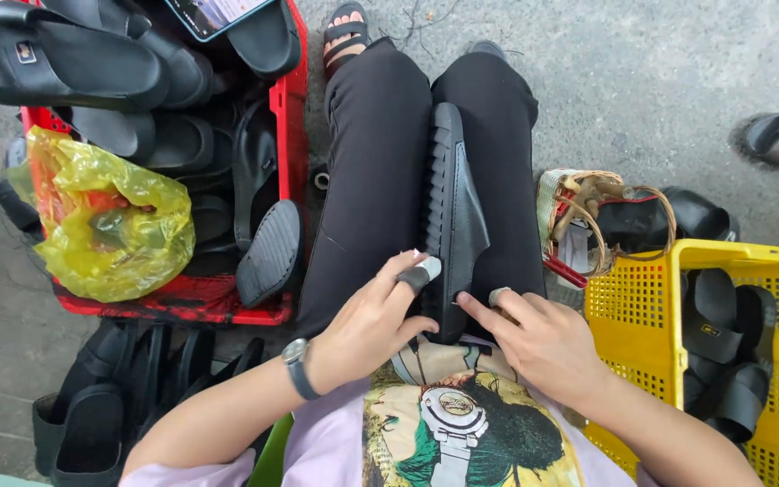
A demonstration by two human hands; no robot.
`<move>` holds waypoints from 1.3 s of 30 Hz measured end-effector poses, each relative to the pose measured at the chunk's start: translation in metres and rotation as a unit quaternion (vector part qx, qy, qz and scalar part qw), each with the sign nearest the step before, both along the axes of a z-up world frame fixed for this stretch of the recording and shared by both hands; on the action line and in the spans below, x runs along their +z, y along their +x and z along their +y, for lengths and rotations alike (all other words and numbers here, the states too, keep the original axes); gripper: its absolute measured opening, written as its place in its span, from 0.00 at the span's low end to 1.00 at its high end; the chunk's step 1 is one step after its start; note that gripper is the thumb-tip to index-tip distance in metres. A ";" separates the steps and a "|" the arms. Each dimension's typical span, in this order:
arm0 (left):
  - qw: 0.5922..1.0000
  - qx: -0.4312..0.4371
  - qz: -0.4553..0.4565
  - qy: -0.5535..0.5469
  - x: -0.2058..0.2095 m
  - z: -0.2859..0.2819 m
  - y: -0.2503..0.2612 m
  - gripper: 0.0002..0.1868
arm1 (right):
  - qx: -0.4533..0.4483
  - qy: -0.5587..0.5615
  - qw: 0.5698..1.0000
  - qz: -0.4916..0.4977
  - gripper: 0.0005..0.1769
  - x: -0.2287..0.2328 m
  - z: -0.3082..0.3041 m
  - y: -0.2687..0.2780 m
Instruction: Hand-sewing the sole of a black sandal to repair it using a needle and thread.
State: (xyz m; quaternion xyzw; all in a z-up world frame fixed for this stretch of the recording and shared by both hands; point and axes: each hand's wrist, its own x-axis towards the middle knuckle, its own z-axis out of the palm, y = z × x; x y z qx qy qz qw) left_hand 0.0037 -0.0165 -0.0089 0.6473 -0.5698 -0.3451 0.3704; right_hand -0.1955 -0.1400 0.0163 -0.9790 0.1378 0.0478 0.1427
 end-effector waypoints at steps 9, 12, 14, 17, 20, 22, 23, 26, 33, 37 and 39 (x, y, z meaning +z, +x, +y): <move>0.983 0.013 -0.128 -0.130 -0.031 -0.006 -0.007 0.29 | 0.019 -0.016 0.996 -0.081 0.17 -0.049 0.012 0.003; 0.991 0.012 -0.100 -0.087 -0.013 0.002 -0.004 0.19 | -0.028 0.034 0.998 -0.046 0.17 -0.030 0.012 0.007; 0.999 0.017 -0.021 -0.021 0.001 0.010 -0.003 0.12 | -0.055 0.078 0.995 -0.006 0.21 -0.023 0.012 0.006; 0.886 0.007 0.458 0.071 0.004 0.014 0.004 0.06 | -0.068 0.136 0.985 -0.082 0.20 -0.028 0.011 0.006; 0.798 0.067 0.569 0.185 -0.014 0.015 -0.003 0.13 | -0.111 0.158 0.974 -0.117 0.17 -0.034 0.015 0.004; 0.923 0.131 0.304 0.197 -0.020 0.006 -0.014 0.10 | -0.102 0.143 0.971 -0.160 0.20 -0.031 0.016 0.003; 0.922 0.130 0.306 0.198 -0.019 0.008 -0.015 0.10 | -0.103 0.143 0.972 -0.158 0.20 -0.025 0.013 0.004; 0.928 0.034 0.314 0.196 -0.010 0.007 -0.015 0.28 | -0.050 0.122 0.985 -0.110 0.21 -0.011 0.002 0.000; 0.964 0.133 0.200 0.114 0.008 -0.002 -0.010 0.13 | -0.004 -0.059 0.995 0.080 0.31 0.008 -0.018 -0.032; 0.939 0.127 0.246 0.206 -0.007 0.014 -0.023 0.08 | -0.002 0.060 0.998 -0.006 0.31 -0.008 -0.008 -0.019; 0.944 0.115 0.238 0.196 -0.011 0.016 -0.023 0.07 | 0.008 0.035 0.999 -0.028 0.28 -0.016 -0.007 -0.013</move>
